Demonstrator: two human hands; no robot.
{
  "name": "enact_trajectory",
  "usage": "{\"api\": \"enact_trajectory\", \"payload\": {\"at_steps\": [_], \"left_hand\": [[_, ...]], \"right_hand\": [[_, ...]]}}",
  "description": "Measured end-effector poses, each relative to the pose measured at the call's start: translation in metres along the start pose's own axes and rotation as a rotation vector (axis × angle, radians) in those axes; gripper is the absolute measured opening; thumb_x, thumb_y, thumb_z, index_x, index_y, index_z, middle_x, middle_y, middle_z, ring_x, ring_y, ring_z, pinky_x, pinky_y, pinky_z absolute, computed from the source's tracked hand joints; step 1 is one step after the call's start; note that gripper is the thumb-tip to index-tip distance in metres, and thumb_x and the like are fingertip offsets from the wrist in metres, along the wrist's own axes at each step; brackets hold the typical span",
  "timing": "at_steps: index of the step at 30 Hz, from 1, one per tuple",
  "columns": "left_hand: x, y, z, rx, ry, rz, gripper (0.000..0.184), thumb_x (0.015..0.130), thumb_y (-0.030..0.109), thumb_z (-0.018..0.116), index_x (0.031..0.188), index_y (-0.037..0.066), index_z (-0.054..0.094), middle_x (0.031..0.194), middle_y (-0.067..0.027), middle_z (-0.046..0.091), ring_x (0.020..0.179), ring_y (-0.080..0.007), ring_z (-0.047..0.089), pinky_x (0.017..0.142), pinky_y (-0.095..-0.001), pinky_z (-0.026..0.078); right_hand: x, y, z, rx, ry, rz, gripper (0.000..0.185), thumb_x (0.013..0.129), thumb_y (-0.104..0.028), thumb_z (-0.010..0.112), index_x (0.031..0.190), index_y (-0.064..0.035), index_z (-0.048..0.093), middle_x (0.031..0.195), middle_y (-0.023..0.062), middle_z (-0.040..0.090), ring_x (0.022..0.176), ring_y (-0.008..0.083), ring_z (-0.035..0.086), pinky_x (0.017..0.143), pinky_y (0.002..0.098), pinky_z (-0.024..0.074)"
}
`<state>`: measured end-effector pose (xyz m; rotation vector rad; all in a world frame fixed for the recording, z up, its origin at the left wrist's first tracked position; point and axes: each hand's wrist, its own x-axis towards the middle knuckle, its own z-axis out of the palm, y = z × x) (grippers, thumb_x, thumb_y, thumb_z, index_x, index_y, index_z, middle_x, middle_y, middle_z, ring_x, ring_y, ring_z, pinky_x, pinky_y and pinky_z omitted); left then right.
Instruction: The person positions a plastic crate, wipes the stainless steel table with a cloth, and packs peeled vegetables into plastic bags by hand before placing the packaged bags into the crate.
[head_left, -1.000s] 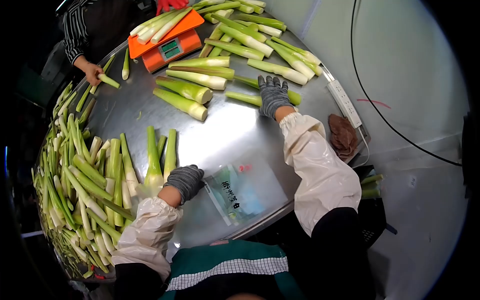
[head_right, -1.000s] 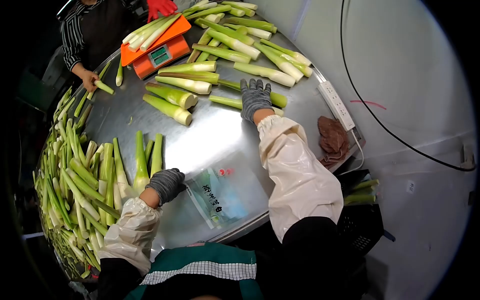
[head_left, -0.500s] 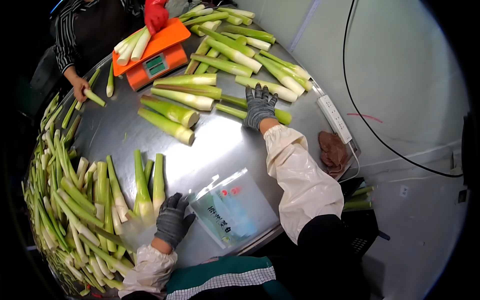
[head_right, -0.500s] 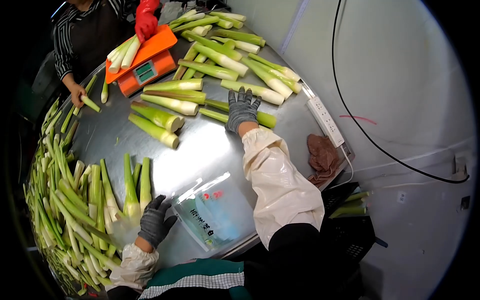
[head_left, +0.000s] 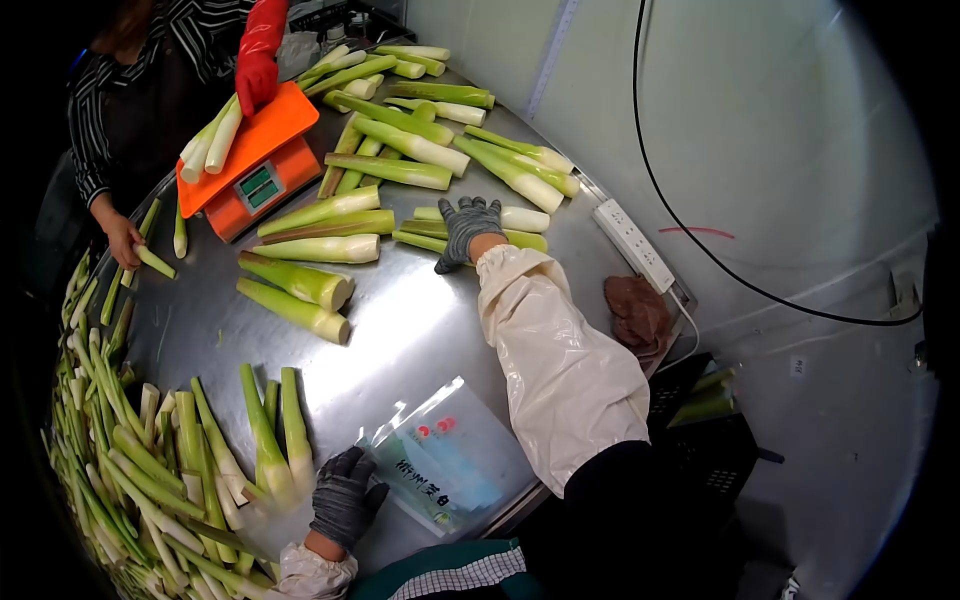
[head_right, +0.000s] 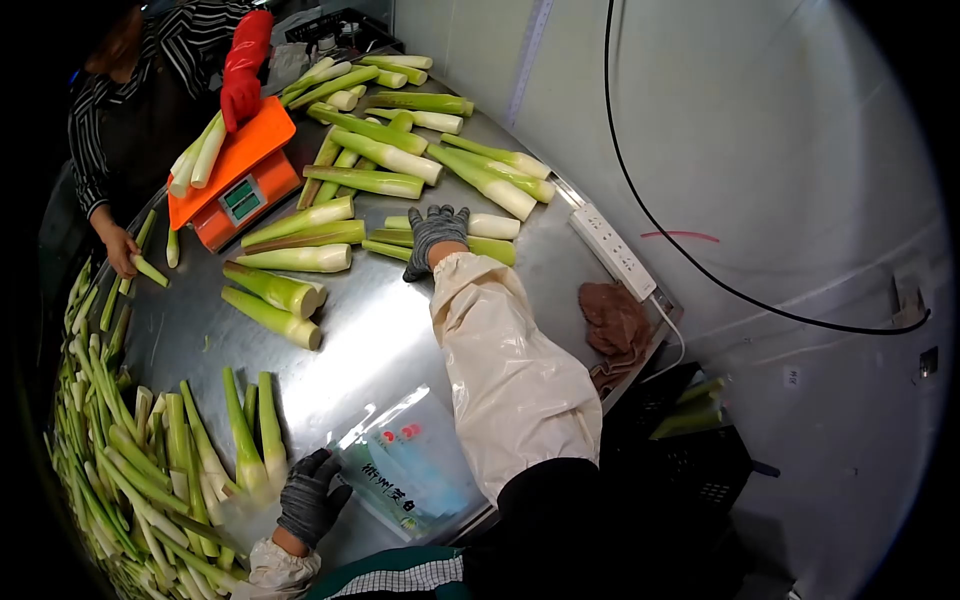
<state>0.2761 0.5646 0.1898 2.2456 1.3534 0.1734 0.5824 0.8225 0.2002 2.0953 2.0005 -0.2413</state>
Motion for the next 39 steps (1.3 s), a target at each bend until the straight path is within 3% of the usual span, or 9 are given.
{"api": "enact_trajectory", "payload": {"at_steps": [6,13,26,29,31,33,36,38,39], "left_hand": [[0.001,0.002,0.002,0.029,0.016,0.071,0.033,0.065,0.022,0.064,0.093,0.006,0.056,0.102,-0.0151,0.051,0.094,-0.0334,0.048,0.082,-0.0430,0.038],[-0.001,0.006,0.003,0.012,0.013,0.100,0.032,0.065,0.021,0.064,0.092,0.007,0.056,0.099,-0.0135,0.053,0.091,-0.0322,0.049,0.079,-0.0419,0.039],[-0.003,0.015,0.001,0.056,0.019,0.150,0.030,0.064,0.021,0.064,0.090,0.007,0.057,0.097,-0.0121,0.054,0.088,-0.0310,0.050,0.077,-0.0408,0.040],[-0.005,0.017,-0.001,0.067,0.008,0.142,0.030,0.064,0.022,0.064,0.089,0.007,0.057,0.097,-0.0120,0.054,0.088,-0.0308,0.050,0.077,-0.0408,0.040],[-0.007,0.013,0.001,0.080,0.014,0.152,0.030,0.065,0.022,0.064,0.090,0.008,0.056,0.097,-0.0120,0.054,0.089,-0.0308,0.050,0.077,-0.0410,0.040],[-0.008,0.012,0.000,0.083,0.017,0.156,0.030,0.065,0.022,0.064,0.090,0.008,0.056,0.097,-0.0120,0.054,0.089,-0.0308,0.050,0.078,-0.0413,0.040],[-0.007,0.017,-0.007,0.148,0.009,0.163,0.033,0.065,0.021,0.065,0.094,0.009,0.057,0.100,-0.0113,0.055,0.091,-0.0297,0.051,0.078,-0.0395,0.041],[-0.008,0.020,-0.010,0.154,0.021,0.150,0.033,0.066,0.022,0.065,0.095,0.009,0.056,0.100,-0.0112,0.055,0.092,-0.0294,0.051,0.078,-0.0397,0.041],[-0.008,0.021,-0.012,0.146,0.023,0.134,0.033,0.066,0.022,0.065,0.095,0.009,0.056,0.100,-0.0112,0.055,0.092,-0.0294,0.051,0.078,-0.0397,0.041]], "right_hand": [[-0.009,-0.013,0.002,0.041,0.051,0.015,0.071,0.055,-0.039,0.067,0.117,-0.0120,0.044,0.119,0.0155,0.041,0.114,0.0311,0.036,0.095,0.0521,0.0220],[0.003,-0.033,0.020,0.102,0.106,0.057,0.053,0.061,-0.023,0.060,0.110,-0.0066,0.047,0.110,0.0130,0.047,0.107,0.0293,0.043,0.090,0.0489,0.0277],[-0.008,-0.055,0.025,0.200,0.226,0.070,0.019,0.077,-0.014,0.049,0.095,-0.0145,0.056,0.096,0.0063,0.058,0.093,0.0217,0.053,0.081,0.0432,0.0345],[-0.006,-0.058,0.040,0.147,0.413,0.051,0.018,0.078,-0.016,0.048,0.089,-0.0155,0.063,0.085,0.0062,0.062,0.083,0.0231,0.059,0.075,0.0447,0.0372],[-0.024,-0.053,0.014,0.193,0.255,0.048,0.021,0.075,-0.014,0.051,0.096,-0.0142,0.055,0.094,0.0065,0.058,0.092,0.0215,0.054,0.081,0.0438,0.0342],[-0.039,-0.048,0.002,0.221,0.475,0.071,0.027,0.072,-0.016,0.055,0.098,-0.0129,0.054,0.092,0.0073,0.058,0.092,0.0213,0.054,0.082,0.0442,0.0333],[-0.064,-0.008,-0.045,0.556,0.548,0.060,0.035,0.064,-0.015,0.061,0.098,-0.0096,0.052,0.096,0.0135,0.055,0.093,0.0259,0.053,0.079,0.0408,0.0397],[-0.056,0.032,-0.030,1.033,0.901,-0.089,0.047,0.059,-0.015,0.065,0.101,-0.0026,0.047,0.093,0.0151,0.055,0.078,0.0285,0.055,0.072,0.0357,0.0455],[-0.079,0.051,-0.048,1.504,0.609,-0.073,0.047,0.059,-0.013,0.066,0.101,-0.0025,0.047,0.088,0.0103,0.053,0.074,0.0219,0.054,0.065,0.0322,0.0472]]}}
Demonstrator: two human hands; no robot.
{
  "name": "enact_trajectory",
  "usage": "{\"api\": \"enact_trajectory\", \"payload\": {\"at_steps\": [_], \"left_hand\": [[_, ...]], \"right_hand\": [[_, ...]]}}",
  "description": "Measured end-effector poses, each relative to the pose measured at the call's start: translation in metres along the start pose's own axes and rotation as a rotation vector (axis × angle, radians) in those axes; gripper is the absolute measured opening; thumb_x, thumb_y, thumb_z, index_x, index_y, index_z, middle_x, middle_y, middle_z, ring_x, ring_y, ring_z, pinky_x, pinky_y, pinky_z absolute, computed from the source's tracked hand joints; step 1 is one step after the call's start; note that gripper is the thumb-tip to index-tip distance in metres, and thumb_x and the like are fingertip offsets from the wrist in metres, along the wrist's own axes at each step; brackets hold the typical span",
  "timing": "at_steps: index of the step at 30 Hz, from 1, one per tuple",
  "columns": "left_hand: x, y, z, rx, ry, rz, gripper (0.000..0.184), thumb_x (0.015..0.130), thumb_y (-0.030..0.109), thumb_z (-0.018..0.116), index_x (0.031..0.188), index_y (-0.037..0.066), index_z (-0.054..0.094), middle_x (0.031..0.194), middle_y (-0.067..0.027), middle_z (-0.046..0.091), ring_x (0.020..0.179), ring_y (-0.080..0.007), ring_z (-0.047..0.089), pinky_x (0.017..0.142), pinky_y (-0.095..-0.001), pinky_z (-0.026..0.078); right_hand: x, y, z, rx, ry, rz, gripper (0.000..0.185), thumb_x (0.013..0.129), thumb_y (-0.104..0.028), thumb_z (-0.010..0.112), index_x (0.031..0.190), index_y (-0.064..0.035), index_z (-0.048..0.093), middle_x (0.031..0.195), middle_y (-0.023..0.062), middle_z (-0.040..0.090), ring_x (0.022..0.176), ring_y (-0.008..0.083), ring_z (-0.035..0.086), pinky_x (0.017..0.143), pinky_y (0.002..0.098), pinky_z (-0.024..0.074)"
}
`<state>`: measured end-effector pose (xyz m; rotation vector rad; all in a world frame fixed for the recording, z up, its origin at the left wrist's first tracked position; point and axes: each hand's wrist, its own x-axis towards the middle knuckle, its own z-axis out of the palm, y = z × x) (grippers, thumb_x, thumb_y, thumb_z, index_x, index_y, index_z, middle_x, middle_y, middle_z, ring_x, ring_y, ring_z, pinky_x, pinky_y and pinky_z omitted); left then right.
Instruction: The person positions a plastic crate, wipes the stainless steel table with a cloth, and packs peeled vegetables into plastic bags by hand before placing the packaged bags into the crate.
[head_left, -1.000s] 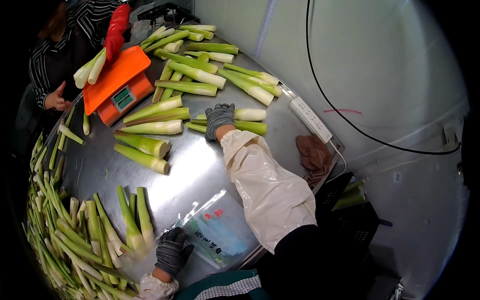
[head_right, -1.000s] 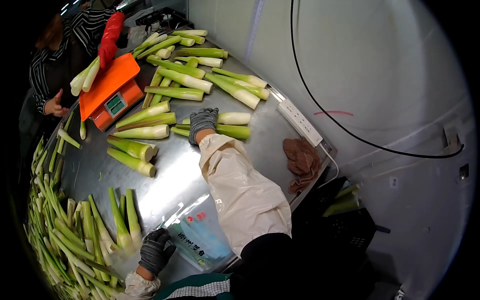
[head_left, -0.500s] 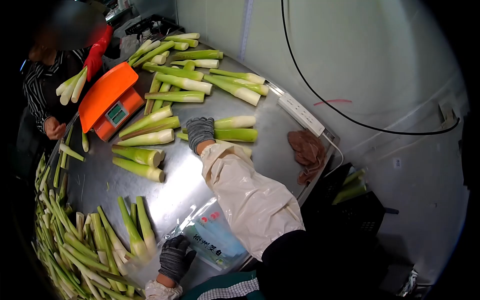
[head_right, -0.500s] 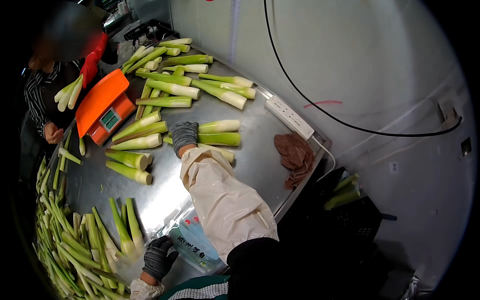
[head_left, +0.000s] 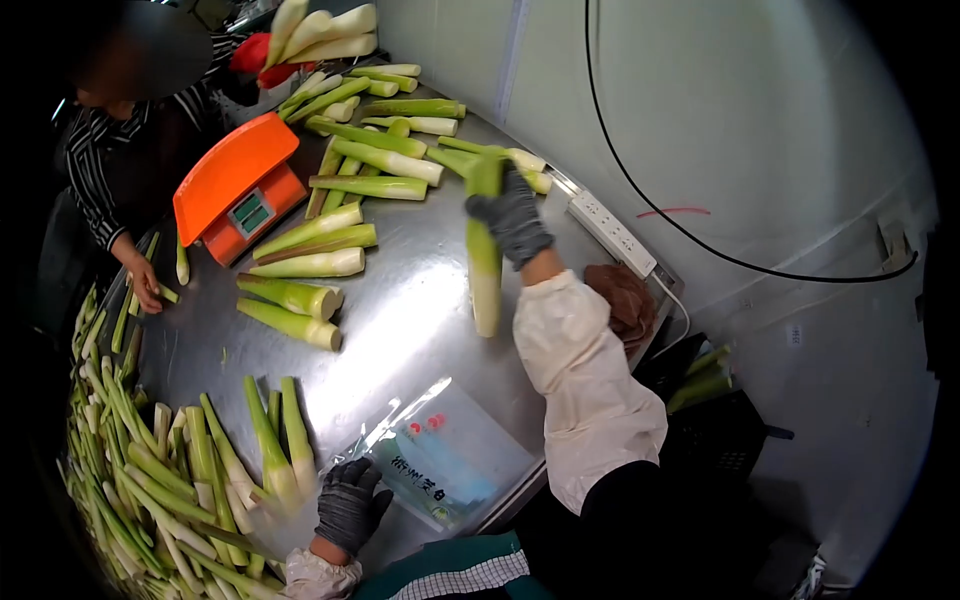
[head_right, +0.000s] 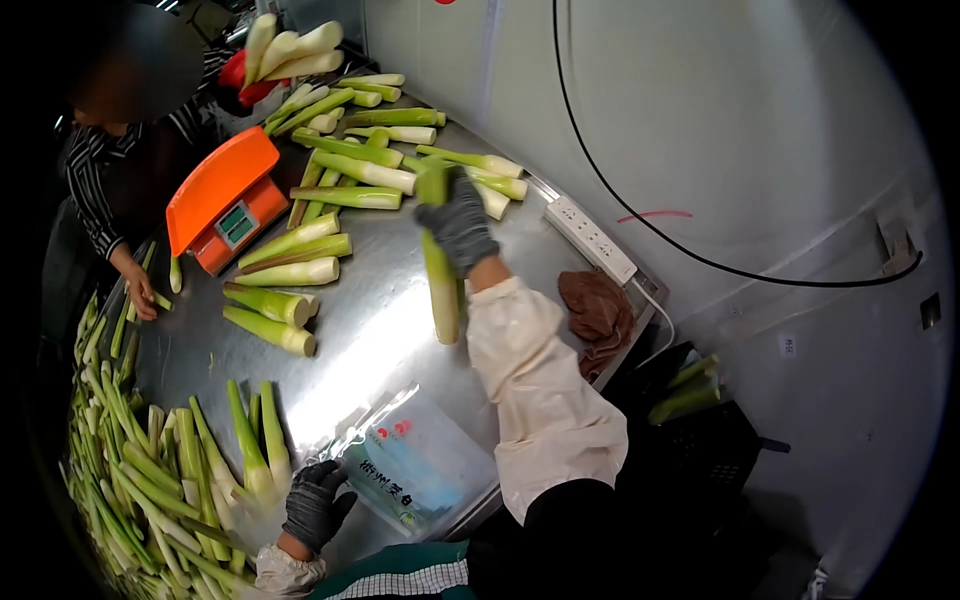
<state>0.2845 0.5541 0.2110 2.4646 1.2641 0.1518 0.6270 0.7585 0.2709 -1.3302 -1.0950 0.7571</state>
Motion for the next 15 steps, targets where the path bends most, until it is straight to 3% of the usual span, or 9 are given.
{"api": "enact_trajectory", "payload": {"at_steps": [1,3,4,7,12,15], "left_hand": [[0.001,0.001,-0.001,-0.024,-0.003,0.010,0.032,0.067,0.022,0.063,0.095,0.008,0.056,0.100,-0.0125,0.054,0.092,-0.0303,0.050,0.080,-0.0410,0.039],[0.000,0.000,0.002,-0.063,-0.017,0.027,0.031,0.069,0.023,0.060,0.094,0.006,0.055,0.101,-0.0139,0.053,0.093,-0.0307,0.049,0.083,-0.0422,0.036],[-0.001,0.001,0.002,-0.072,-0.010,0.023,0.031,0.069,0.023,0.060,0.094,0.006,0.055,0.101,-0.0139,0.053,0.093,-0.0307,0.049,0.083,-0.0422,0.036],[-0.002,0.005,0.002,-0.063,0.001,0.041,0.031,0.069,0.023,0.060,0.094,0.006,0.055,0.102,-0.0139,0.053,0.093,-0.0304,0.050,0.084,-0.0423,0.036],[0.002,0.009,-0.005,-0.085,0.034,0.064,0.030,0.069,0.023,0.061,0.093,0.007,0.056,0.102,-0.0139,0.053,0.093,-0.0300,0.051,0.083,-0.0414,0.038],[0.011,0.013,-0.021,-0.098,0.193,0.071,0.032,0.064,0.017,0.066,0.093,0.008,0.056,0.101,-0.0110,0.055,0.089,-0.0289,0.053,0.074,-0.0372,0.045]], "right_hand": [[0.003,0.014,-0.021,0.348,-0.035,-0.072,0.046,0.058,-0.010,0.067,0.099,-0.0033,0.047,0.085,0.0068,0.052,0.072,0.0175,0.053,0.060,0.0296,0.0477],[-0.005,0.012,-0.053,0.613,-0.068,0.064,0.044,0.059,-0.007,0.066,0.098,-0.0015,0.047,0.086,0.0084,0.053,0.072,0.0202,0.055,0.059,0.0303,0.0499],[-0.009,0.019,-0.062,0.734,-0.049,0.050,0.039,0.061,-0.003,0.062,0.097,-0.0006,0.047,0.089,0.0093,0.053,0.081,0.0239,0.055,0.070,0.0336,0.0494],[-0.025,0.035,-0.071,1.117,-0.110,-0.023,0.039,0.062,0.000,0.057,0.100,-0.0077,0.048,0.096,0.0091,0.051,0.096,0.0280,0.049,0.092,0.0426,0.0357],[-0.058,0.024,-0.055,1.258,-0.171,-0.114,0.041,0.061,-0.002,0.056,0.100,-0.0083,0.046,0.094,0.0072,0.050,0.096,0.0262,0.048,0.093,0.0487,0.0316],[-0.070,0.028,-0.043,1.310,-0.185,-0.128,0.041,0.061,-0.003,0.056,0.101,-0.0083,0.045,0.093,0.0070,0.050,0.096,0.0263,0.047,0.094,0.0505,0.0300]]}}
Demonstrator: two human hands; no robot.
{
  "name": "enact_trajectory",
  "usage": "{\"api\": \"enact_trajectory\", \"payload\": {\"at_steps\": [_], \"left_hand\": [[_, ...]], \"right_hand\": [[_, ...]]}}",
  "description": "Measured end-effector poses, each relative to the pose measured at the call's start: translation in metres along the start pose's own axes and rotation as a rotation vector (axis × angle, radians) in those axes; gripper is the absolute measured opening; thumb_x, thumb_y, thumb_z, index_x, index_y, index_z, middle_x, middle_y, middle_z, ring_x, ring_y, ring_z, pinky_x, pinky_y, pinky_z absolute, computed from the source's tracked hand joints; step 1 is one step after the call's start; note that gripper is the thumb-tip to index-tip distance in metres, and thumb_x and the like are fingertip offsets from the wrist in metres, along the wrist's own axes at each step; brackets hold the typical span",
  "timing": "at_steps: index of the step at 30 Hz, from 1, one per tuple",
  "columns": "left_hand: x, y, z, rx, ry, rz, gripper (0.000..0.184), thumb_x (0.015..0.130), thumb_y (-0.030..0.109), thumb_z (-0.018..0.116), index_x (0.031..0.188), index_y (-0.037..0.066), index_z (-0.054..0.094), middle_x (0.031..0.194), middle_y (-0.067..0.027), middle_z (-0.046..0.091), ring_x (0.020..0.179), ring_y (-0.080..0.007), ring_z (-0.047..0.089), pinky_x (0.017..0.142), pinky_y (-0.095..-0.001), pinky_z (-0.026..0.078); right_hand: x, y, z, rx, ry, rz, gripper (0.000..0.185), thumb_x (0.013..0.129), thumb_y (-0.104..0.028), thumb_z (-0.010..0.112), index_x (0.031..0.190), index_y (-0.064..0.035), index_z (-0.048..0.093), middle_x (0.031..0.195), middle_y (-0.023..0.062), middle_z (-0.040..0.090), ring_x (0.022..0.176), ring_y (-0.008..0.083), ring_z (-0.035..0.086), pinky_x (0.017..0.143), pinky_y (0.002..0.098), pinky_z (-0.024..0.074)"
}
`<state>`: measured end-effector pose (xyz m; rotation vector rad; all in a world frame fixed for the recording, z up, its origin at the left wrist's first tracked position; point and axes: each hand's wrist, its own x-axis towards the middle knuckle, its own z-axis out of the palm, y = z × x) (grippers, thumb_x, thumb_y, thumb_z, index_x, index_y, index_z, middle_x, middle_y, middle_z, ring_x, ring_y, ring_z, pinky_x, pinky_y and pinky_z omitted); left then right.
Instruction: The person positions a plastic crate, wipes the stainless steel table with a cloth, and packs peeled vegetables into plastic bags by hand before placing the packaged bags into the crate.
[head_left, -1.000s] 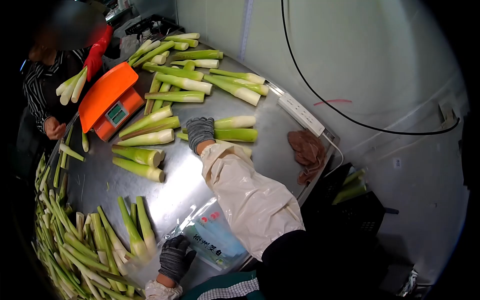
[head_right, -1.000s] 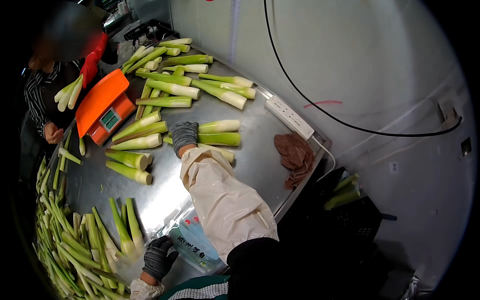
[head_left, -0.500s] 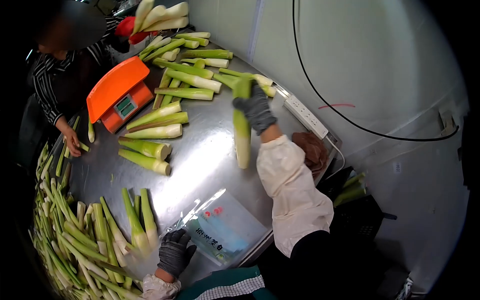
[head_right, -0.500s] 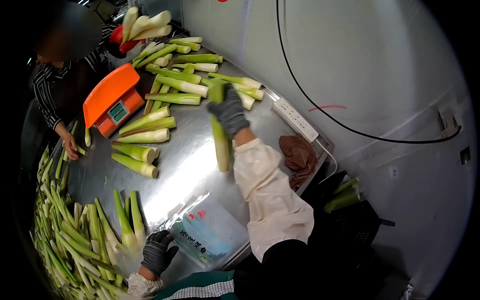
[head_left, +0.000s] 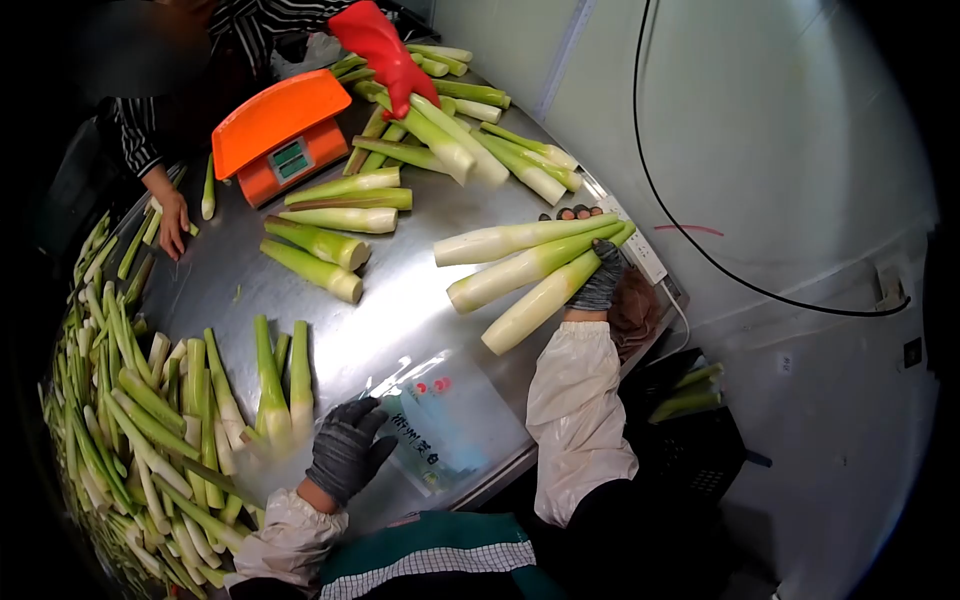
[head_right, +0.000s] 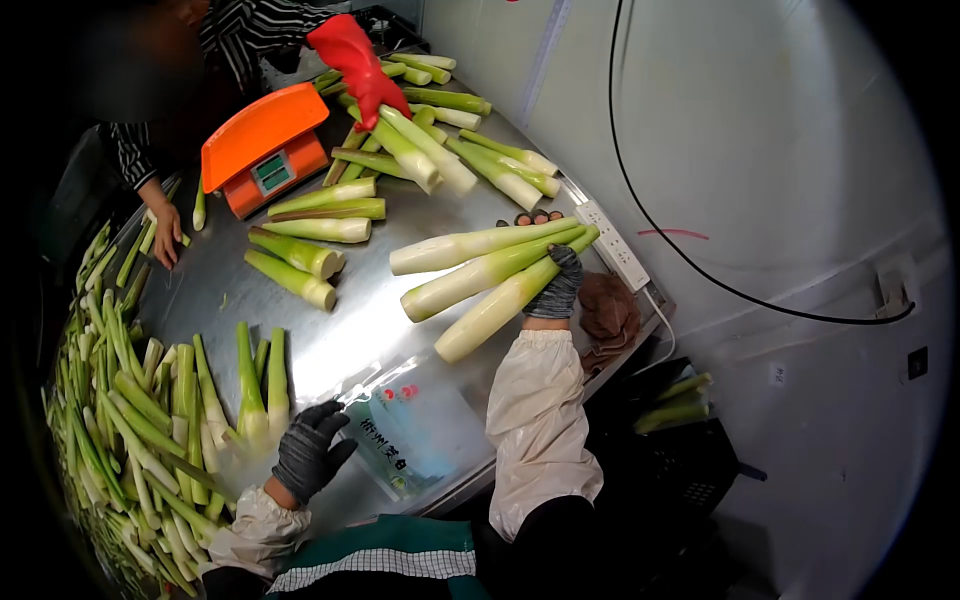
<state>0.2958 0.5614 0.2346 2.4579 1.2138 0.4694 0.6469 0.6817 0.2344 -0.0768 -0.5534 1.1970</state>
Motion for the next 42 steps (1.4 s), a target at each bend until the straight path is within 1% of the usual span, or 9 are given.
{"api": "enact_trajectory", "payload": {"at_steps": [3,5,10,14,16,20,25,30,42], "left_hand": [[0.007,0.006,-0.012,-0.058,0.119,0.000,0.030,0.065,0.015,0.066,0.092,0.007,0.056,0.097,-0.0123,0.056,0.085,-0.0287,0.055,0.070,-0.0356,0.046],[0.008,0.014,-0.017,-0.162,0.214,-0.013,0.028,0.068,0.012,0.065,0.093,0.005,0.056,0.088,-0.0151,0.058,0.076,-0.0284,0.058,0.065,-0.0335,0.047],[-0.002,0.031,0.007,-0.326,-0.034,-0.152,0.029,0.069,0.014,0.064,0.096,0.005,0.056,0.083,-0.0129,0.060,0.068,-0.0247,0.059,0.058,-0.0317,0.047],[0.006,0.050,0.044,-0.082,-0.309,0.020,0.040,0.073,0.024,0.060,0.109,0.010,0.050,0.111,-0.0141,0.051,0.084,-0.0253,0.057,0.069,-0.0348,0.046],[0.019,0.060,0.055,0.112,-0.513,0.069,0.054,0.070,0.026,0.061,0.119,0.015,0.041,0.129,-0.0126,0.033,0.104,-0.0316,0.046,0.082,-0.0415,0.040],[0.038,0.052,0.079,0.335,-0.401,0.232,0.068,0.065,0.029,0.064,0.125,0.019,0.034,0.136,-0.0095,0.021,0.117,-0.0369,0.031,0.089,-0.0484,0.031],[0.058,0.042,0.089,0.374,-0.639,0.239,0.078,0.060,0.029,0.069,0.127,0.024,0.030,0.137,-0.0064,0.020,0.122,-0.0355,0.023,0.092,-0.0502,0.027],[0.070,0.044,0.074,0.387,-0.697,0.300,0.064,0.060,0.023,0.067,0.118,0.017,0.042,0.126,-0.0088,0.035,0.109,-0.0329,0.038,0.082,-0.0430,0.039],[0.071,0.007,0.088,0.385,-0.513,0.445,0.021,0.066,0.022,0.059,0.079,0.006,0.057,0.098,-0.0139,0.051,0.094,-0.0302,0.048,0.072,-0.0375,0.044]], "right_hand": [[-0.014,0.001,-0.001,0.038,-0.023,0.053,0.042,0.061,-0.001,0.056,0.101,-0.0077,0.044,0.096,0.0076,0.049,0.099,0.0274,0.046,0.094,0.0503,0.0292],[-0.031,-0.004,0.006,-0.226,0.152,0.028,0.041,0.061,-0.003,0.056,0.101,-0.0055,0.046,0.095,0.0092,0.049,0.098,0.0282,0.046,0.094,0.0489,0.0289],[-0.076,-0.038,0.004,-0.209,0.130,0.040,0.043,0.065,0.002,0.055,0.105,-0.0063,0.043,0.099,0.0095,0.049,0.103,0.0284,0.044,0.094,0.0442,0.0315],[-0.127,-0.069,0.009,-0.208,0.177,-0.007,0.042,0.066,0.000,0.053,0.107,-0.0075,0.046,0.100,0.0089,0.052,0.102,0.0284,0.045,0.094,0.0459,0.0309],[-0.155,-0.083,0.018,-0.190,0.209,-0.034,0.042,0.067,-0.002,0.051,0.109,-0.0081,0.047,0.101,0.0091,0.052,0.102,0.0288,0.045,0.095,0.0472,0.0303],[-0.195,-0.110,0.028,-0.232,0.194,-0.098,0.040,0.066,-0.004,0.055,0.104,-0.0092,0.042,0.097,0.0076,0.048,0.101,0.0263,0.043,0.092,0.0464,0.0331],[-0.236,-0.126,0.051,-0.283,0.258,-0.206,0.039,0.064,-0.009,0.058,0.100,-0.0101,0.044,0.093,0.0033,0.047,0.094,0.0212,0.044,0.094,0.0459,0.0268],[-0.268,-0.141,0.059,-0.327,0.345,-0.239,0.038,0.066,-0.009,0.056,0.102,-0.0089,0.044,0.095,0.0044,0.048,0.096,0.0229,0.044,0.094,0.0467,0.0281],[-0.296,-0.152,0.036,-0.304,0.371,-0.243,0.040,0.065,-0.008,0.057,0.102,-0.0075,0.042,0.095,0.0056,0.047,0.098,0.0242,0.042,0.095,0.0449,0.0285]]}}
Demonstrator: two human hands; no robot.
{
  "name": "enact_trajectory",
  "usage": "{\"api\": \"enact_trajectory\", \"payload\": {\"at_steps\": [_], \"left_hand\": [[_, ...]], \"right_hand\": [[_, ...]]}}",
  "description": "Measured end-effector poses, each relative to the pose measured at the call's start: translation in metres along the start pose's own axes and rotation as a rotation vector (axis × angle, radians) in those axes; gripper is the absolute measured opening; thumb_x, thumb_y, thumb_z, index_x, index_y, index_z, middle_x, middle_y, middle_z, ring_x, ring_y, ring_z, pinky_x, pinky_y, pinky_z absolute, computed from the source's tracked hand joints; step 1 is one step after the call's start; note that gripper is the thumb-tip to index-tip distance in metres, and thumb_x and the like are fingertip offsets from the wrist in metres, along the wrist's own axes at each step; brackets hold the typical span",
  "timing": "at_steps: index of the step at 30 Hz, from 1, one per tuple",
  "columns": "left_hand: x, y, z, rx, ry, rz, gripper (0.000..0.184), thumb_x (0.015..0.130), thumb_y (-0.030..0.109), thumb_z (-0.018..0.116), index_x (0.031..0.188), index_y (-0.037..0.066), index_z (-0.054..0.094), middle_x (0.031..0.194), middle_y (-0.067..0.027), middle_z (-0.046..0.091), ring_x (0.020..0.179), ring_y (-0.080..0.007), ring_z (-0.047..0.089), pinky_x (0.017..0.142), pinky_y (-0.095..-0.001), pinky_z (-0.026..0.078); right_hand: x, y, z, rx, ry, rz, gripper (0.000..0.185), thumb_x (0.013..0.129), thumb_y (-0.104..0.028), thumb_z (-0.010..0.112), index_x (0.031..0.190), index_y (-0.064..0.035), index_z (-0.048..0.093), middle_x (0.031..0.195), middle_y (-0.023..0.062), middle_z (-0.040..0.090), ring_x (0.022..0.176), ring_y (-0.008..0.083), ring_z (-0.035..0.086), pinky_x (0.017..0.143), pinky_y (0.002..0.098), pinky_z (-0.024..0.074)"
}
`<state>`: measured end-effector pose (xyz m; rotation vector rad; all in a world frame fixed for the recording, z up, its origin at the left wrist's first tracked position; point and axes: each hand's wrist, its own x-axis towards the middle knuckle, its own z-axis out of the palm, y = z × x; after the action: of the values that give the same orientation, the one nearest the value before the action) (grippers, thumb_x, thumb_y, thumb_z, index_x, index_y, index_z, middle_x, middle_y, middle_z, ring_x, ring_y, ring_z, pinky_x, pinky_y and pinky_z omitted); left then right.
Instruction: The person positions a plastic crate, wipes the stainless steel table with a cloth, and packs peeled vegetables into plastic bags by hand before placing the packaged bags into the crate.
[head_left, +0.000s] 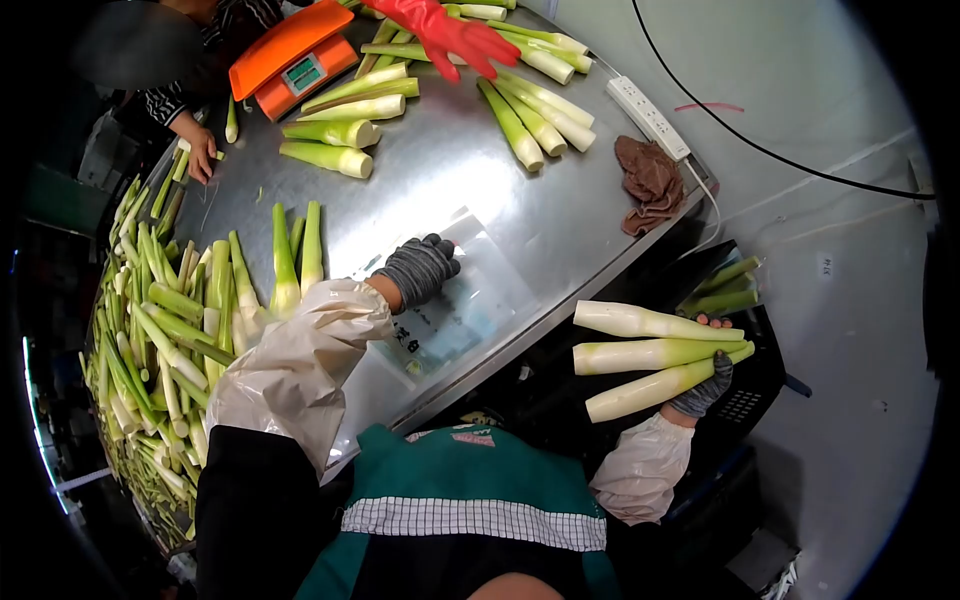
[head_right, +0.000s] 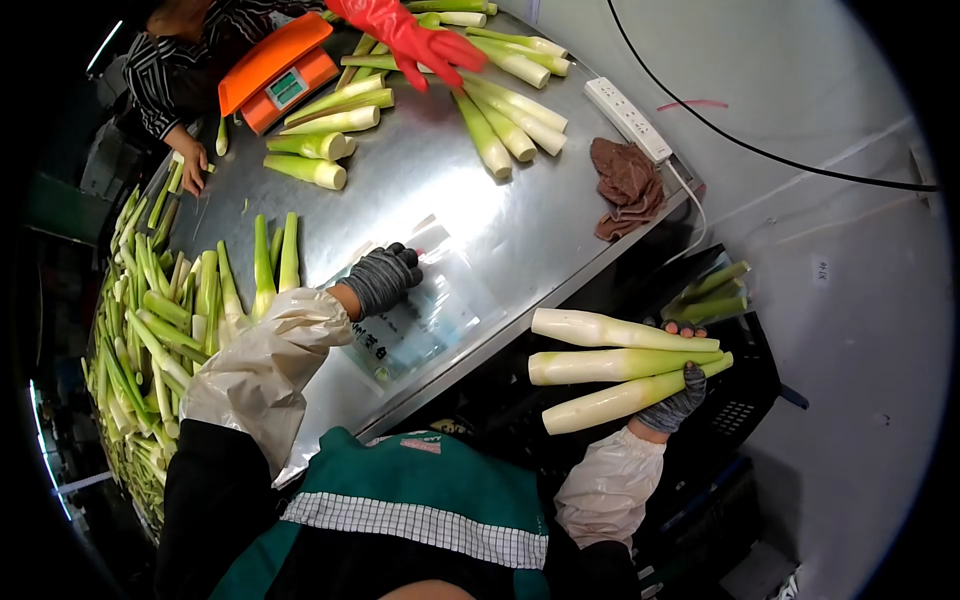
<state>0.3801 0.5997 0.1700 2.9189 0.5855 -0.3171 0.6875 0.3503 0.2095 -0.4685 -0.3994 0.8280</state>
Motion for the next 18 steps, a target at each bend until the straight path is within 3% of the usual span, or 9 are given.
{"api": "enact_trajectory", "payload": {"at_steps": [3,5,7,8,11,13,15,17,18], "left_hand": [[-0.012,0.006,-0.016,0.113,-0.046,0.124,0.015,0.070,0.017,0.053,0.079,0.005,0.055,0.094,-0.0116,0.052,0.093,-0.0306,0.048,0.069,-0.0378,0.045],[-0.023,0.013,-0.024,0.088,0.046,0.158,0.012,0.073,0.012,0.048,0.080,0.005,0.053,0.089,-0.0112,0.052,0.086,-0.0308,0.051,0.066,-0.0393,0.045],[-0.034,0.021,-0.025,-0.089,0.007,-0.021,0.018,0.073,0.011,0.047,0.088,0.005,0.053,0.091,-0.0138,0.053,0.082,-0.0315,0.054,0.066,-0.0390,0.045],[-0.041,0.018,-0.003,-0.122,0.215,0.005,0.024,0.073,0.007,0.044,0.095,0.005,0.053,0.097,-0.0160,0.053,0.079,-0.0325,0.055,0.067,-0.0387,0.046],[-0.047,0.023,0.008,-0.182,0.267,-0.007,0.028,0.073,0.003,0.045,0.099,0.005,0.053,0.102,-0.0173,0.052,0.082,-0.0330,0.055,0.068,-0.0385,0.047],[-0.050,0.032,0.011,-0.224,0.332,-0.057,0.027,0.071,0.002,0.048,0.097,0.005,0.054,0.100,-0.0178,0.052,0.082,-0.0333,0.055,0.068,-0.0388,0.047],[-0.051,0.042,0.011,-0.365,0.328,-0.290,0.027,0.071,0.004,0.052,0.097,0.005,0.055,0.100,-0.0174,0.052,0.085,-0.0330,0.054,0.072,-0.0377,0.046],[-0.051,0.042,0.023,-0.430,0.434,-0.312,0.021,0.072,0.008,0.054,0.093,0.006,0.057,0.096,-0.0150,0.054,0.085,-0.0324,0.053,0.075,-0.0375,0.044],[-0.051,0.039,0.035,-0.380,0.486,-0.198,0.018,0.072,0.009,0.055,0.090,0.006,0.057,0.093,-0.0142,0.054,0.084,-0.0326,0.053,0.076,-0.0376,0.044]], "right_hand": [[0.000,0.003,-0.001,0.013,-0.016,0.011,0.041,0.066,-0.008,0.056,0.104,-0.0063,0.040,0.096,0.0066,0.046,0.101,0.0252,0.040,0.095,0.0437,0.0284],[0.000,0.004,0.001,0.011,-0.003,0.014,0.041,0.066,-0.008,0.056,0.104,-0.0063,0.041,0.096,0.0066,0.046,0.101,0.0254,0.040,0.095,0.0442,0.0282],[0.002,0.009,0.005,-0.015,0.032,0.019,0.038,0.065,-0.008,0.056,0.102,-0.0084,0.046,0.095,0.0047,0.049,0.097,0.0235,0.044,0.094,0.0460,0.0278],[0.003,0.012,0.005,-0.013,0.030,0.025,0.038,0.065,-0.008,0.056,0.102,-0.0084,0.046,0.095,0.0047,0.049,0.097,0.0235,0.044,0.094,0.0460,0.0278],[0.009,0.024,0.009,0.050,0.026,0.055,0.039,0.065,-0.008,0.056,0.103,-0.0077,0.046,0.095,0.0051,0.049,0.097,0.0236,0.044,0.095,0.0460,0.0267],[0.013,0.032,0.014,0.068,0.001,0.065,0.038,0.066,-0.008,0.056,0.102,-0.0074,0.045,0.096,0.0053,0.048,0.097,0.0233,0.044,0.096,0.0462,0.0258],[0.018,0.036,0.012,0.073,-0.003,0.084,0.037,0.066,-0.008,0.056,0.102,-0.0074,0.045,0.095,0.0054,0.047,0.097,0.0232,0.044,0.096,0.0461,0.0257],[0.021,0.040,0.014,0.073,-0.003,0.103,0.037,0.067,-0.007,0.056,0.102,-0.0073,0.045,0.095,0.0055,0.047,0.097,0.0230,0.043,0.096,0.0461,0.0255],[0.022,0.042,0.017,0.082,-0.006,0.117,0.037,0.067,-0.007,0.056,0.102,-0.0073,0.045,0.095,0.0055,0.047,0.097,0.0228,0.043,0.096,0.0459,0.0258]]}}
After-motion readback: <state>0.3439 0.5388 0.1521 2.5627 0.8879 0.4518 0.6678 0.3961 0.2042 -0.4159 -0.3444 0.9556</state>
